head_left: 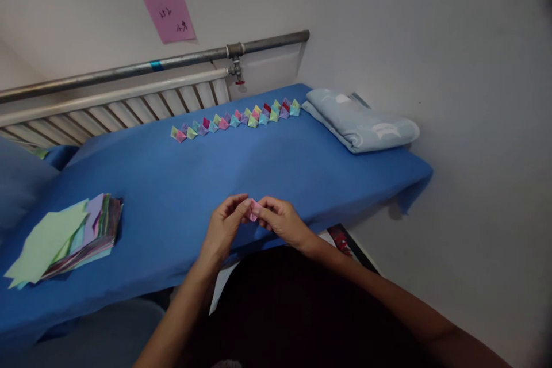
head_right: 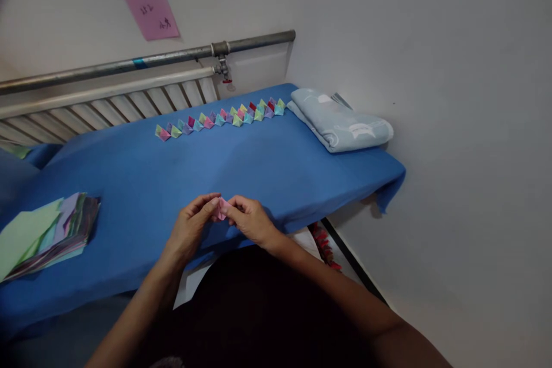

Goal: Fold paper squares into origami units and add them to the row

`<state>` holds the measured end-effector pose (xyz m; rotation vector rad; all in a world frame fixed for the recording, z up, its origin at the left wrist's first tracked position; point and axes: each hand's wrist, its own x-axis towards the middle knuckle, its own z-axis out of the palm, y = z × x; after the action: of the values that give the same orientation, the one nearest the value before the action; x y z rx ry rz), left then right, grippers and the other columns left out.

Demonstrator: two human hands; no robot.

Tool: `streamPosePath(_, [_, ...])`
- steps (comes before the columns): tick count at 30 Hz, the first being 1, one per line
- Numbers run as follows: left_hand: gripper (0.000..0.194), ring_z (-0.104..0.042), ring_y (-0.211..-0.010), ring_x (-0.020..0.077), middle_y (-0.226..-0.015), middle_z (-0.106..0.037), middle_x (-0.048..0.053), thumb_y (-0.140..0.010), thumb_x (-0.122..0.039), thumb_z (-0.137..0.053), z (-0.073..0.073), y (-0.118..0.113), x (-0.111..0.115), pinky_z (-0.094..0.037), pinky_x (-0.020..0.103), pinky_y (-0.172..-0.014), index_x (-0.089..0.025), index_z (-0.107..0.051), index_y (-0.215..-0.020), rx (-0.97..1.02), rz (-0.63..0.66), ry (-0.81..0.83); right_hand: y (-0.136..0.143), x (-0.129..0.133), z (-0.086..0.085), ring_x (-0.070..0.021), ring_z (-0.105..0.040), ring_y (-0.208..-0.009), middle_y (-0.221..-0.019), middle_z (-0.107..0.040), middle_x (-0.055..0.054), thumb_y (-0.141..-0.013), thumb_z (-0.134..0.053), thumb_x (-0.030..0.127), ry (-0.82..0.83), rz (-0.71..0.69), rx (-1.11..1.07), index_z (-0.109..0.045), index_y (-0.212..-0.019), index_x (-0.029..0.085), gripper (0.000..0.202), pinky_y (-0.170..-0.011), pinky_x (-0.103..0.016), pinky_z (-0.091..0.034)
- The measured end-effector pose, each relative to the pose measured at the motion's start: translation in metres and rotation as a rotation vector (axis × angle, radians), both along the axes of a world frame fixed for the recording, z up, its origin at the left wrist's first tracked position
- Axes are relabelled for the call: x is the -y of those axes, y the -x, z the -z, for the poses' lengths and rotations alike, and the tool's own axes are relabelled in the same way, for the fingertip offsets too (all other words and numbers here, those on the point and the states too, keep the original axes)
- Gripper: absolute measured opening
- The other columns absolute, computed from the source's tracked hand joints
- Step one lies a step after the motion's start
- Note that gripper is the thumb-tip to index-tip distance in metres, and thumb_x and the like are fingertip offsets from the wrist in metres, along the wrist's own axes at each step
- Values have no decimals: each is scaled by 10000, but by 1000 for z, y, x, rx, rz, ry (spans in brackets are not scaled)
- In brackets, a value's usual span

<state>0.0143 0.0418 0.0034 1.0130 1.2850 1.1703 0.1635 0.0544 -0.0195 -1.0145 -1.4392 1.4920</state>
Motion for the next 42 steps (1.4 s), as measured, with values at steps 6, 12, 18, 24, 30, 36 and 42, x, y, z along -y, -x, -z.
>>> streamPosePath(6, [350,-605,-695,119,-780,-686,44,-677,-432,-784,4,4,1,-466,244,-672,-139,-705,-851,67,71,69,0,1,-3,-80,-425,-538,-611,-508,39,-860,-563,478,-34,10,-25,-581,-711,196,319,-517,-222,-323])
streamPosePath(12, [459,-610,-693,131,-785,-692,31,-593,-411,-845,-1,6,4,-474,260,-664,-167,-698,-953,65,-21,160,-1,3,-1,-87,-446,-575,-639,-517,33,-885,-549,473,-79,34,-17,-601,-719,200,324,-552,-229,-347])
streamPosePath(18, [255,-553,-655,98,-670,-655,-3,-693,-437,-767,-9,6,14,-446,225,-673,-186,-738,-727,-52,96,6,-3,3,4,-93,-456,-584,-650,-533,32,-888,-555,463,-149,28,-17,-608,-736,207,303,-578,-237,-378])
streamPosePath(24, [207,-625,-739,138,-765,-723,15,-695,-397,-764,-13,6,16,-485,273,-774,-212,-760,-789,-81,92,-25,-4,5,0,-100,-497,-624,-686,-576,20,-879,-565,479,-187,-7,-24,-637,-762,206,306,-619,-244,-412])
streamPosePath(30, [171,-629,-705,145,-711,-709,19,-732,-367,-726,-11,8,16,-492,277,-743,-198,-746,-750,-129,107,-77,-5,7,-5,-103,-515,-640,-712,-614,7,-876,-569,471,-130,-67,12,-633,-747,198,309,-631,-250,-420])
streamPosePath(36, [187,-611,-671,134,-684,-682,13,-757,-375,-703,-6,9,14,-484,264,-699,-189,-725,-763,-76,150,-60,-6,6,-7,-94,-491,-604,-665,-585,20,-844,-599,441,-62,-124,2,-626,-732,194,273,-587,-234,-392])
streamPosePath(42, [197,-562,-643,119,-646,-643,-13,-753,-366,-698,-3,9,13,-444,246,-675,-188,-681,-669,-109,113,-72,-6,5,-7,-84,-455,-566,-616,-532,41,-830,-599,361,9,-200,32,-613,-733,188,199,-536,-220,-339])
